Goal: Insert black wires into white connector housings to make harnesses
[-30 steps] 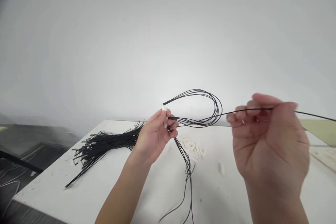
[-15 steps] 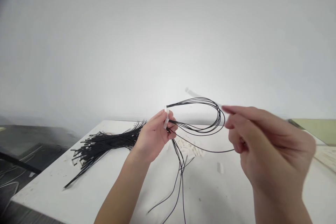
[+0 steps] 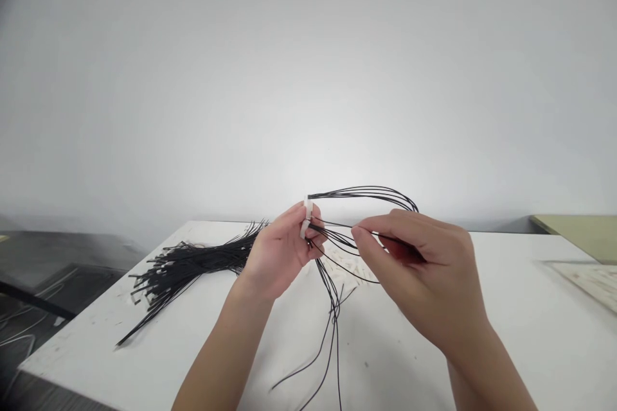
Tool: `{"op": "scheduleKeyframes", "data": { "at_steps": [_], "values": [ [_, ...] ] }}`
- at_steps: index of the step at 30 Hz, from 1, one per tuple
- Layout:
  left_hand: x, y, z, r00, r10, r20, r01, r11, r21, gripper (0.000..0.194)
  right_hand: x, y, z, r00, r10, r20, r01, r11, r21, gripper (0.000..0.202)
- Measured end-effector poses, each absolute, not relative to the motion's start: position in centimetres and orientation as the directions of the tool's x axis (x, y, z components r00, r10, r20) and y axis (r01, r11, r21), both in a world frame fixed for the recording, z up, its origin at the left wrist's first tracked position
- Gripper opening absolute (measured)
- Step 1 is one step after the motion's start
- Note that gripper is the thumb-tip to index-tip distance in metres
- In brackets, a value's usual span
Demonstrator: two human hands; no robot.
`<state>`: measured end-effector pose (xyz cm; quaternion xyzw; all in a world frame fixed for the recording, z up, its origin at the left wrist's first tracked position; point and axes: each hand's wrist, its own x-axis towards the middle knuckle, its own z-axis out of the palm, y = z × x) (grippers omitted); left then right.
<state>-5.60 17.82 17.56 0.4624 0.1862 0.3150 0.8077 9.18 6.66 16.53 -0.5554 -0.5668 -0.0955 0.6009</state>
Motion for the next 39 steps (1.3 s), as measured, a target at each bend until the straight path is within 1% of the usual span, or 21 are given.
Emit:
{"op": "scheduleKeyframes", "data": {
  "at_steps": [4, 8, 15, 24, 26, 28, 31, 35, 39],
  "values": [
    [-5.52, 17.75, 17.52, 0.739, 0.673, -0.007, -0.337, 0.379, 0.862, 0.018, 9.10, 6.67, 16.54, 0.345, 0.526, 0.777, 0.737, 0.361, -0.572, 0.009],
    [-5.51, 17.71, 17.49, 0.744, 0.668, 0.003, -0.339, 0.373, 0.864, 0.018, 8.86, 6.68, 16.66, 0.370, 0.510, 0.776, 0.734, 0.352, -0.581, 0.010],
    [-5.56, 17.84, 17.35, 0.723, 0.690, 0.025, -0.329, 0.313, 0.891, 0.018, 8.40, 6.66, 16.90, 0.412, 0.502, 0.761, 0.713, 0.342, -0.612, 0.010],
    [-5.64, 17.80, 17.17, 0.713, 0.699, 0.054, -0.321, 0.257, 0.911, 0.020, 8.38, 6.52, 17.02, 0.370, 0.519, 0.771, 0.745, 0.330, -0.580, 0.009],
    [-5.62, 17.81, 17.19, 0.714, 0.698, 0.055, -0.318, 0.253, 0.914, 0.020, 8.48, 6.44, 17.09, 0.334, 0.519, 0.787, 0.772, 0.327, -0.544, 0.008],
    [-5.60, 17.81, 17.21, 0.711, 0.700, 0.061, -0.315, 0.240, 0.918, 0.020, 8.60, 6.35, 17.17, 0.279, 0.513, 0.812, 0.817, 0.318, -0.482, 0.007],
    [-5.54, 17.81, 17.21, 0.702, 0.708, 0.077, -0.314, 0.211, 0.925, 0.021, 8.74, 6.17, 17.25, 0.173, 0.494, 0.852, 0.876, 0.318, -0.362, 0.007],
    [-5.45, 17.84, 17.13, 0.687, 0.721, 0.096, -0.308, 0.168, 0.937, 0.024, 8.70, 5.97, 17.15, 0.027, 0.431, 0.902, 0.923, 0.335, -0.188, 0.009],
    [-5.38, 17.89, 17.11, 0.673, 0.733, 0.099, -0.305, 0.153, 0.940, 0.026, 8.47, 5.93, 17.05, -0.059, 0.412, 0.909, 0.953, 0.295, -0.071, 0.012]
  ]
}}
